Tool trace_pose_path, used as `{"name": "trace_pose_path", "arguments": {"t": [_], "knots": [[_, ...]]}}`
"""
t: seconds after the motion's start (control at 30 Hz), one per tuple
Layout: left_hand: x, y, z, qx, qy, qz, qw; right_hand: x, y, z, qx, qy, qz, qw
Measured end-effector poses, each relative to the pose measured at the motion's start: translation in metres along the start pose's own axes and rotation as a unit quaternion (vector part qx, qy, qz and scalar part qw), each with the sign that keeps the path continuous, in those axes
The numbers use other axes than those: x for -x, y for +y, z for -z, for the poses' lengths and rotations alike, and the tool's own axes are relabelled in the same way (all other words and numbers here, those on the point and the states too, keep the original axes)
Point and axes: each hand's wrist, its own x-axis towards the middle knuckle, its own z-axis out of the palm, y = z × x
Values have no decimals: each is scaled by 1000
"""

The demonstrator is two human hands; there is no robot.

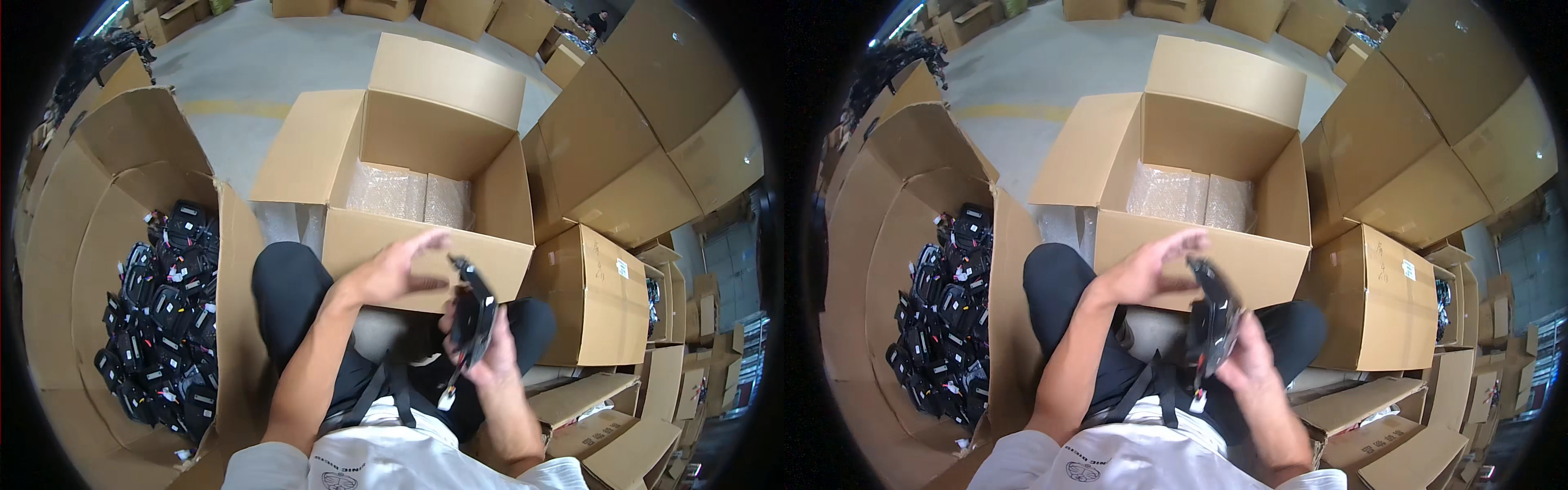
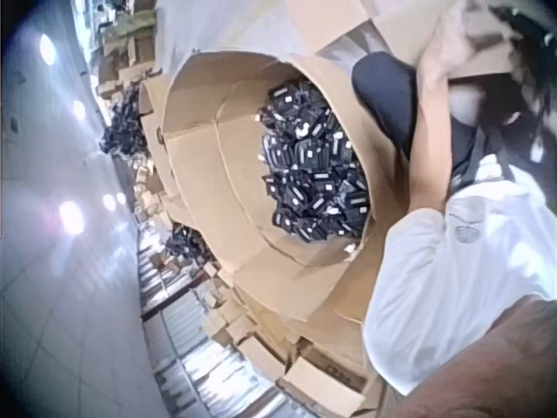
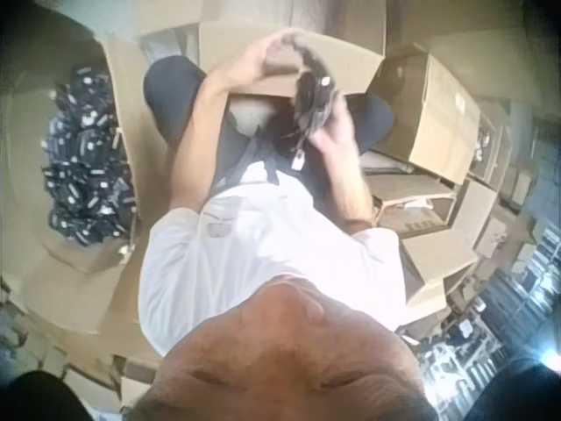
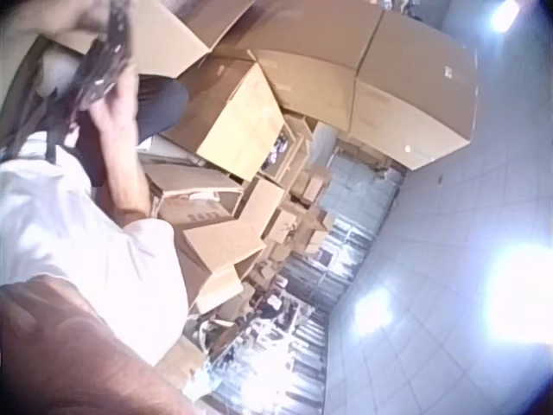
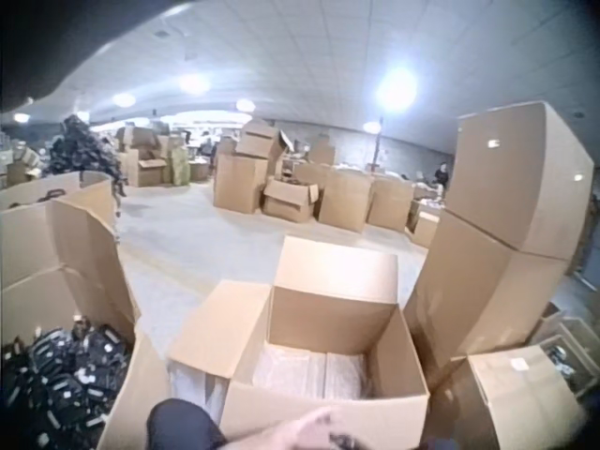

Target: The person packs electronic components into cardboard boxes by wrapping them in bubble wrap, then sealing the boxes with a tape dispenser and applying labels.

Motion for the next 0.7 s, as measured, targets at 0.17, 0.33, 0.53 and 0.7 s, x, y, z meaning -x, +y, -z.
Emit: {"name": "trace_pose_path", "arguments": {"t": [0.17, 0.33, 0.53, 0.7], "knots": [[-56, -103, 13, -590, 134, 16, 796, -65, -107, -36, 310, 56, 90, 945], [-81, -130, 9, -484, -77, 117, 864, -179, -151, -7, 382, 125, 7, 916], [-45, -119, -12, -414, 58, -11, 908, -359, -81, 133, 443, 200, -103, 868], [7, -98, -95, -127, 171, 148, 966, -477, -10, 253, 440, 279, -97, 848]]}}
